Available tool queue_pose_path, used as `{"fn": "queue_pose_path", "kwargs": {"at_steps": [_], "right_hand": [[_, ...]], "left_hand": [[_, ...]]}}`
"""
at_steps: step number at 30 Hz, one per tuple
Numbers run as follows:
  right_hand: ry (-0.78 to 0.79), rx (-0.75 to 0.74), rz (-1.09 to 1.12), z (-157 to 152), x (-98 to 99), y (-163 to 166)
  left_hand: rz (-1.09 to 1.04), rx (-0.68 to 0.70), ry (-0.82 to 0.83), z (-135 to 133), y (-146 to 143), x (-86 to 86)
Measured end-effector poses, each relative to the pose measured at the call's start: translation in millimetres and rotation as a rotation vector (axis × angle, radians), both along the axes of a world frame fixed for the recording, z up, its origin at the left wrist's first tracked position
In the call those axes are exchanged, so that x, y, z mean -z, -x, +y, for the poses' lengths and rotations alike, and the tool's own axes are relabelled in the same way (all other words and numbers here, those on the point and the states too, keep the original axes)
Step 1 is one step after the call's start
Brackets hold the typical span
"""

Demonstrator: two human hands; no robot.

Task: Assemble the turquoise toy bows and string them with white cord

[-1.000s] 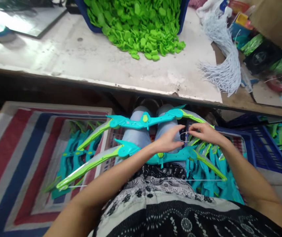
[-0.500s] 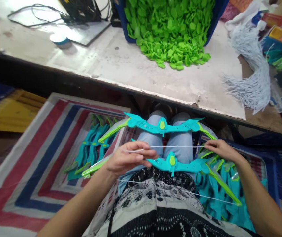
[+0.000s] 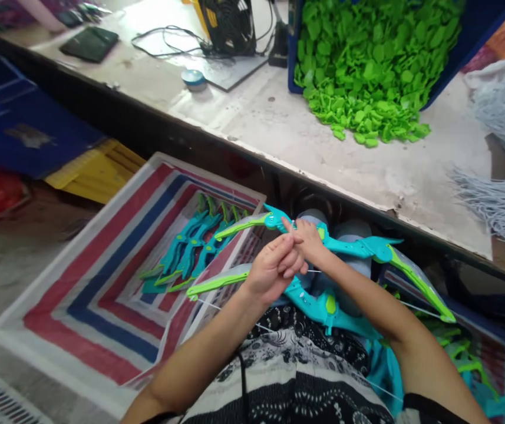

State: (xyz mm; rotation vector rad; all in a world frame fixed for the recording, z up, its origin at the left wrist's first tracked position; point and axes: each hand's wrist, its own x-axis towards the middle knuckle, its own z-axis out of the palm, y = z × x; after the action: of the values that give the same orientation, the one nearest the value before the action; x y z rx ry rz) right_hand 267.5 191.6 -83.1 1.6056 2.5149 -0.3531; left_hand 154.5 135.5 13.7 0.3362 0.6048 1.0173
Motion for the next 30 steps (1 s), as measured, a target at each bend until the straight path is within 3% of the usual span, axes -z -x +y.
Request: {"fn": "queue_pose_path", "kwargs": {"at_steps": [6, 10, 13, 18, 23, 30], "right_hand": [[0.201, 0.062, 0.056, 7, -24.9, -34], [0.354, -0.002, 0.369, 3, -20.4, -74], [0.451, 0.046, 0.602, -1, -11.4, -94], [0.516, 0.15, 0.682, -4, -8.3, -102], [0.507, 0.153, 0.697, -4, -10.1, -100], [0.48, 0.143, 0.66, -5, -12.3, -99]], "left_hand": [[0.19, 0.006, 0.009, 14, 34, 3.2], [0.409, -0.184, -0.003, 17, 70, 10.4], [0.535, -0.324, -0.006, 19, 85, 12.5], [0.673, -0.378, -0.031, 29, 90, 15.1], [0.869, -0.467, -0.129, 37, 85, 26.0], [0.961, -0.552, -0.172, 40, 87, 46.0]]}}
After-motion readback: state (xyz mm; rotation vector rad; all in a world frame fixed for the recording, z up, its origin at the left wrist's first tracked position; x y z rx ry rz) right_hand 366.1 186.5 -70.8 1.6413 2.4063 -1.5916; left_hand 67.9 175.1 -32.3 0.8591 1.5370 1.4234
